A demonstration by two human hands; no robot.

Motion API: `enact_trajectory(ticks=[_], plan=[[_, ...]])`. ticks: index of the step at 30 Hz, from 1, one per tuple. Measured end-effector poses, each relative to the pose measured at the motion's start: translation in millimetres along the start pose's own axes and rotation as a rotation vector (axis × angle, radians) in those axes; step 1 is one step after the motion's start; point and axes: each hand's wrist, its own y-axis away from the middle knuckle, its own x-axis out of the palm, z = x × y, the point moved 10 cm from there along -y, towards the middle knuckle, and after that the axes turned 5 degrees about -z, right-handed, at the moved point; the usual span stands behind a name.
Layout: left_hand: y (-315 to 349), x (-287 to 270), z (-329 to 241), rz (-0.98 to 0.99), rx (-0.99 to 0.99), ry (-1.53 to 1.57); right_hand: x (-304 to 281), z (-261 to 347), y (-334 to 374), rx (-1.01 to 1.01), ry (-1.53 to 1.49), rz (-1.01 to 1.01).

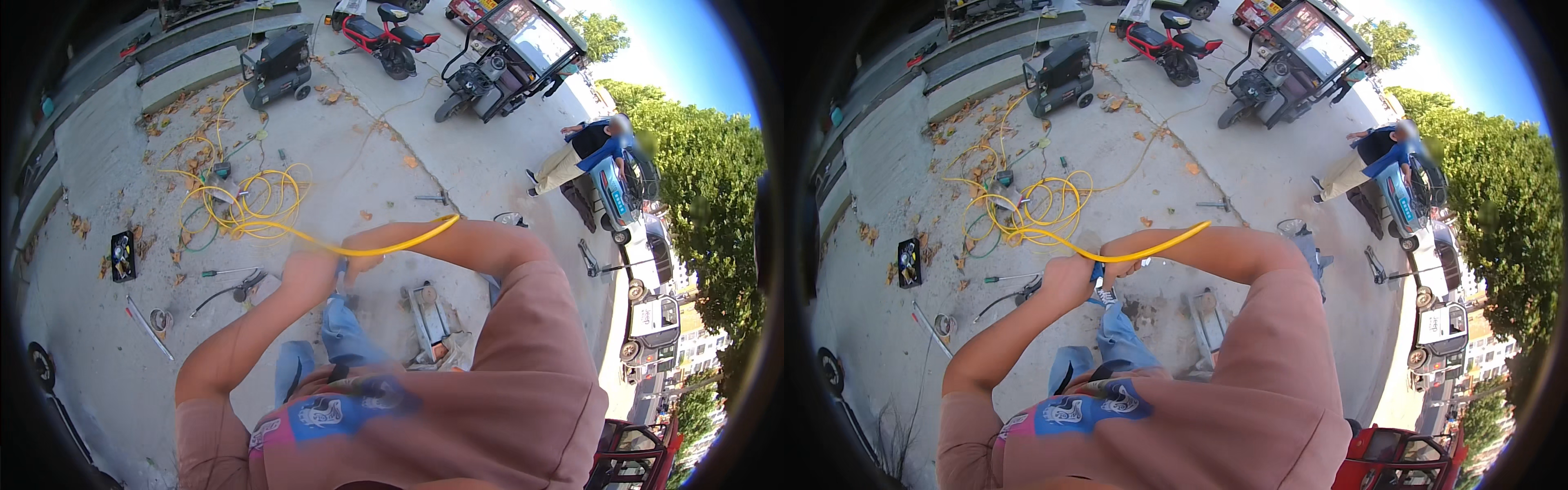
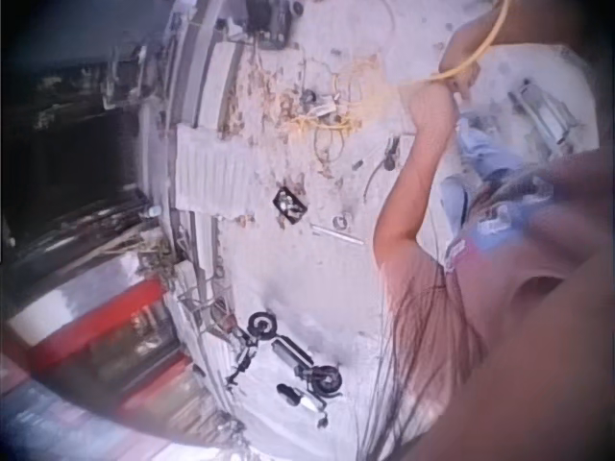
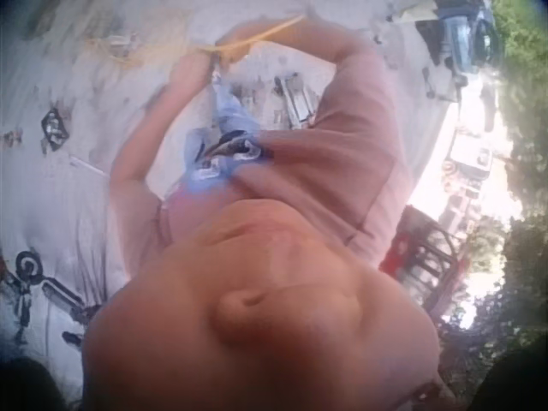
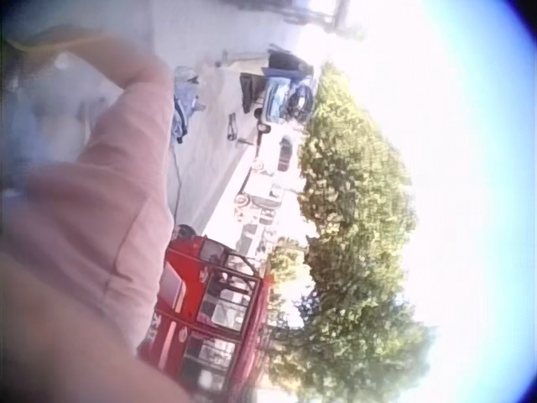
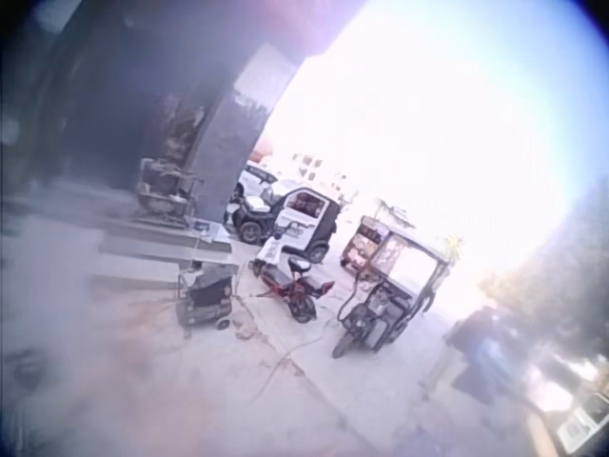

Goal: The person assembles a blue air pump by attaching a yellow hose and a black nozzle, then connects the hose to a generator. The person hands the assembled pump to another person and later uses a pressure gauge on a red vehicle's tire.

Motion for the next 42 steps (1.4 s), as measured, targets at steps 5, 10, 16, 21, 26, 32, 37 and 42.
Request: enact_trajectory(ticks=[5,10,16,21,26,32,37,42], plan=[[55.5,-0.6,-33.7,0.344,-0.142,0.257,10.1,69.6,71.1,0.065,0.394,-0.287],[93.4,15.9,-47.6,0.668,-0.487,1.372,-1.5,124.3,94.8,-0.286,0.606,-0.503],[128.6,-13.3,-75.0,0.641,-0.261,1.777,0.0,182.3,117.5,-0.615,0.831,-0.758],[130.7,-42.9,-56.1,0.113,-0.064,0.197,39.5,144.6,99.0,-0.159,0.534,-0.625],[164.0,-42.7,-85.5,0.150,-0.032,-0.156,101.2,128.4,103.7,-0.064,0.019,-0.370],[232.5,-11.5,-100.1,0.578,-0.420,0.989,126.2,186.8,133.7,-0.127,0.501,-0.553],[282.4,-0.6,-109.1,0.987,-0.472,1.423,139.4,232.1,152.6,-0.193,0.527,-0.632],[311.2,-35.4,-84.1,1.064,-0.270,1.450,113.2,299.6,195.3,-0.358,0.438,-0.826]])
